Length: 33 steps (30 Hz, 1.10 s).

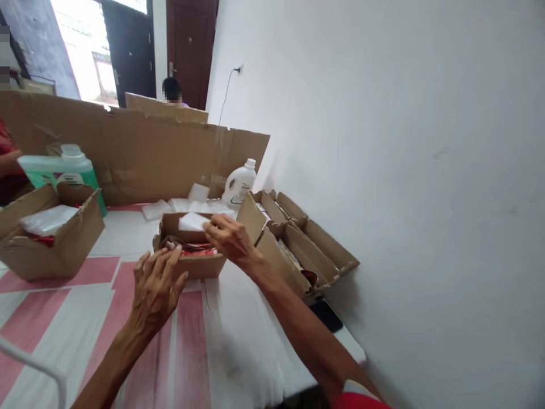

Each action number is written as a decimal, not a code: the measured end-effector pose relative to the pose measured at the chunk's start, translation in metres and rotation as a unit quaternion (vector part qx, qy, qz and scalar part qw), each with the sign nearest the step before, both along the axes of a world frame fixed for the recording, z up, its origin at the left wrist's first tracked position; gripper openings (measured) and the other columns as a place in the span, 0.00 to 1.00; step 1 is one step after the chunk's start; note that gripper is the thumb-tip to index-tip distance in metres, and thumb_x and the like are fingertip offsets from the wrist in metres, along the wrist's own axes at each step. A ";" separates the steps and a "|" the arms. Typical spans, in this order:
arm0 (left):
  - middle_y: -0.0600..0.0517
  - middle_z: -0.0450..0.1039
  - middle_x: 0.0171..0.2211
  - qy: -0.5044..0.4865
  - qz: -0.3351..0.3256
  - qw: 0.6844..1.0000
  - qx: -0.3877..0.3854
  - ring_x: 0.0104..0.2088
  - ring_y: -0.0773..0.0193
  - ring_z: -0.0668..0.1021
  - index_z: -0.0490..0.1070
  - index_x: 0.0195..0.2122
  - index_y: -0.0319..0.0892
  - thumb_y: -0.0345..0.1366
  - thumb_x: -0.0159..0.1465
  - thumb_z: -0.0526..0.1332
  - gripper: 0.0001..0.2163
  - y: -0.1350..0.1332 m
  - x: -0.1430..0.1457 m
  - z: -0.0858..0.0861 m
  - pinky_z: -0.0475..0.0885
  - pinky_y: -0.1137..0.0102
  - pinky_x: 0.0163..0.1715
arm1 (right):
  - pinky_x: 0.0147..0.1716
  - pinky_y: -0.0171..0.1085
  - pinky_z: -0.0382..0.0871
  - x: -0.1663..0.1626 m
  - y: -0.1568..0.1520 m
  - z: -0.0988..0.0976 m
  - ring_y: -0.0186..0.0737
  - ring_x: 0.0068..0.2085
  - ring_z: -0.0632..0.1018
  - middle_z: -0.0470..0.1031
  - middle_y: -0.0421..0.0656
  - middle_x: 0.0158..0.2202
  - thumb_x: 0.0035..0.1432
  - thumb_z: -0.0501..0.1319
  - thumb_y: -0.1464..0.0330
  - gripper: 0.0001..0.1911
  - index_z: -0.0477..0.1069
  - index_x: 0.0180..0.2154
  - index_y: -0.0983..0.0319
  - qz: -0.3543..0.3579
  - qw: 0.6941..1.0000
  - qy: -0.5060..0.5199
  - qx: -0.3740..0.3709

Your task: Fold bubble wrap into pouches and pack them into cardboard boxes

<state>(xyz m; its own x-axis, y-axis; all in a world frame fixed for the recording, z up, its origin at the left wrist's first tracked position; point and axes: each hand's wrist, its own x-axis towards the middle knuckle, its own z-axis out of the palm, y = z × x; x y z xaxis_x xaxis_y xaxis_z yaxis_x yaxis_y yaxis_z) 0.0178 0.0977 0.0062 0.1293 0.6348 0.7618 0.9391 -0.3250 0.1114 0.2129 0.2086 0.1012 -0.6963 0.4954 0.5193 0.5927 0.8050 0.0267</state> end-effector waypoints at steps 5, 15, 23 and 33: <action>0.43 0.76 0.50 -0.007 -0.035 0.999 0.024 0.54 0.49 0.74 0.67 0.58 0.43 0.31 0.66 0.61 0.19 -0.020 -0.003 -0.018 0.62 0.50 0.61 | 0.37 0.37 0.68 -0.050 0.039 -0.016 0.44 0.43 0.76 0.78 0.48 0.43 0.67 0.59 0.76 0.10 0.78 0.36 0.62 0.048 0.974 -0.206 -0.082; 0.42 0.73 0.53 -0.063 -0.057 0.996 0.012 0.58 0.48 0.72 0.66 0.60 0.45 0.28 0.65 0.61 0.21 -0.017 -0.008 -0.013 0.64 0.51 0.59 | 0.29 0.36 0.67 -0.042 0.054 -0.041 0.48 0.33 0.82 0.82 0.53 0.32 0.55 0.64 0.79 0.07 0.81 0.31 0.65 -0.032 0.953 -0.243 -0.175; 0.41 0.63 0.63 -0.197 0.014 0.980 0.019 0.64 0.47 0.67 0.58 0.68 0.51 0.35 0.67 0.61 0.28 -0.014 -0.006 0.002 0.63 0.47 0.63 | 0.36 0.35 0.69 -0.002 0.050 -0.012 0.40 0.36 0.80 0.82 0.45 0.35 0.62 0.66 0.65 0.09 0.81 0.31 0.60 0.005 0.963 -0.156 -0.217; 0.41 0.63 0.67 -0.385 -0.012 0.899 -0.208 0.67 0.50 0.67 0.50 0.72 0.48 0.47 0.74 0.45 0.27 0.029 -0.038 -0.068 0.68 0.49 0.63 | 0.45 0.47 0.76 0.046 -0.012 -0.120 0.51 0.51 0.79 0.80 0.52 0.47 0.66 0.40 0.38 0.41 0.75 0.51 0.60 -0.087 0.806 0.423 -0.405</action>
